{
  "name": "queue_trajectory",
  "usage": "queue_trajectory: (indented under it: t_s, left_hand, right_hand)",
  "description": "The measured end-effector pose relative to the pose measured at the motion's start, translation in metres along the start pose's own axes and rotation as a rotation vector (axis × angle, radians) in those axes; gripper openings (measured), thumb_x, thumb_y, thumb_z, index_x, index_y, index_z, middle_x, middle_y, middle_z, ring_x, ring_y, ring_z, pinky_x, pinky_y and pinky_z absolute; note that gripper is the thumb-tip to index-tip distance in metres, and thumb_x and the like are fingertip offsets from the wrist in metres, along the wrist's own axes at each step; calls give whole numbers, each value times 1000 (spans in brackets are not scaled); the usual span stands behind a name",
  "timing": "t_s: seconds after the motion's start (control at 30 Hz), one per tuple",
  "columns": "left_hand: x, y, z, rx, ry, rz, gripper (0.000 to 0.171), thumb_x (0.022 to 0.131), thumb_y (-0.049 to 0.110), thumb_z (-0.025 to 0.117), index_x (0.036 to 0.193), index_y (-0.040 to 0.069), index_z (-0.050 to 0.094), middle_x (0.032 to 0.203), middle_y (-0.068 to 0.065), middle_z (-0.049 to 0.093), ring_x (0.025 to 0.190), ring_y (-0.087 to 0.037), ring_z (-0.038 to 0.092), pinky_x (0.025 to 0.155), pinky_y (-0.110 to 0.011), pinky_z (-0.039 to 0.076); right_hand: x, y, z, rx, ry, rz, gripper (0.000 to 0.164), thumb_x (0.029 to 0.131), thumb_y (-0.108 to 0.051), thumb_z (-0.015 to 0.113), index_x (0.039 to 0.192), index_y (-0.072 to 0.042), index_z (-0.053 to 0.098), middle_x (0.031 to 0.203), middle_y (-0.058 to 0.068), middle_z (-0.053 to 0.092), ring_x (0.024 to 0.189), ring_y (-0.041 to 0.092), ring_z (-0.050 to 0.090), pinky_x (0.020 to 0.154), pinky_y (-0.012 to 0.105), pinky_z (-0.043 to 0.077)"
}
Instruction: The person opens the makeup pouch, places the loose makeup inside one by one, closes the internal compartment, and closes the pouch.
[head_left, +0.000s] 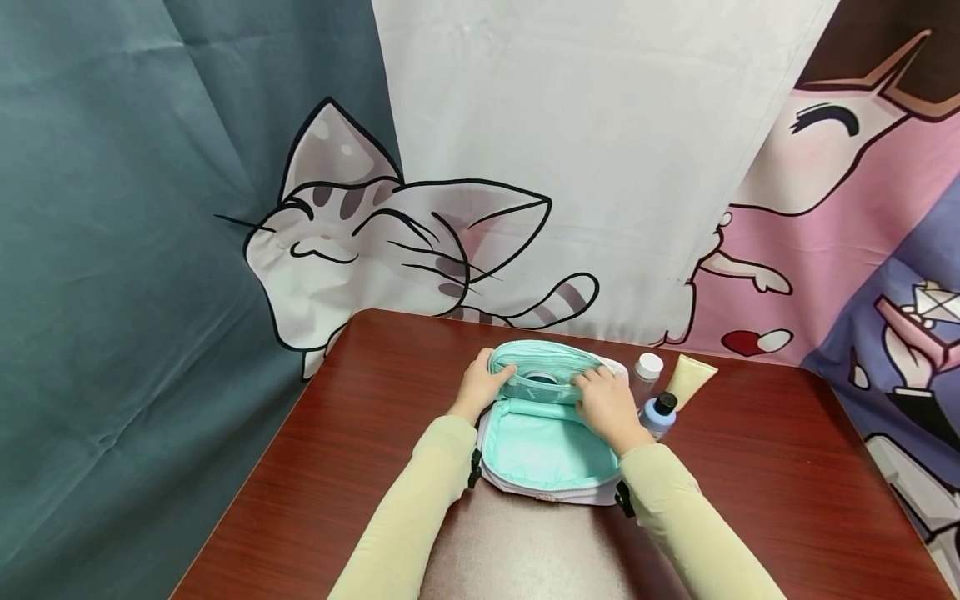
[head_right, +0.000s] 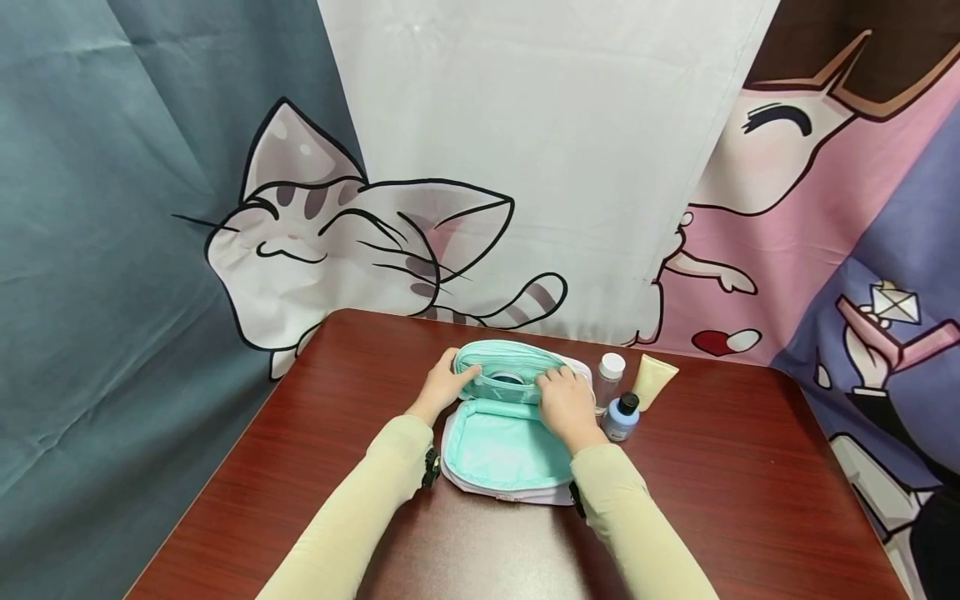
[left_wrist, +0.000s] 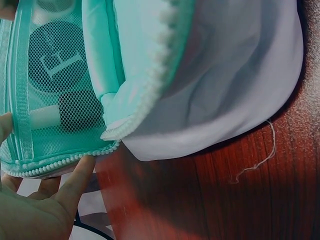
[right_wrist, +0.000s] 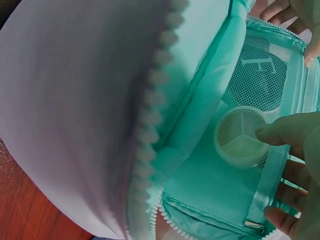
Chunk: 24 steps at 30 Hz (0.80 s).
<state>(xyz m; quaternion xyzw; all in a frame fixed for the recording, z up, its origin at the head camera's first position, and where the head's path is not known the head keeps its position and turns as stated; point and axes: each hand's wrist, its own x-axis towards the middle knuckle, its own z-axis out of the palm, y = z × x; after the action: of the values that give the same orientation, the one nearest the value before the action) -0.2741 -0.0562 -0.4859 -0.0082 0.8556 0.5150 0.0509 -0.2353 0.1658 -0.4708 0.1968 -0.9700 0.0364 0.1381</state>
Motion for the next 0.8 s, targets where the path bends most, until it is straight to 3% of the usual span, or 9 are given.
queue_trajectory:
  t_s: [0.33,0.8]
  left_hand:
    - [0,0,1,3,-1,0,43,89,38,61,123,14,49,117,-9,55,102,-23,53,87,-41,43]
    - [1,-2,1,-9,-2,0,44,89,38,61,125,14,49,121,-7,54,106,-23,52,90,-42,41]
  right_hand:
    - [-4,-2,6,-1,-18,60,33,73,-12,73,105,-6,65,100,11,57,95,31,51,76,46,42]
    - [-4,-3,6,-19,-37,60,34,73,-13,74,106,-6,64,103,11,62,101,32,51,84,49,40]
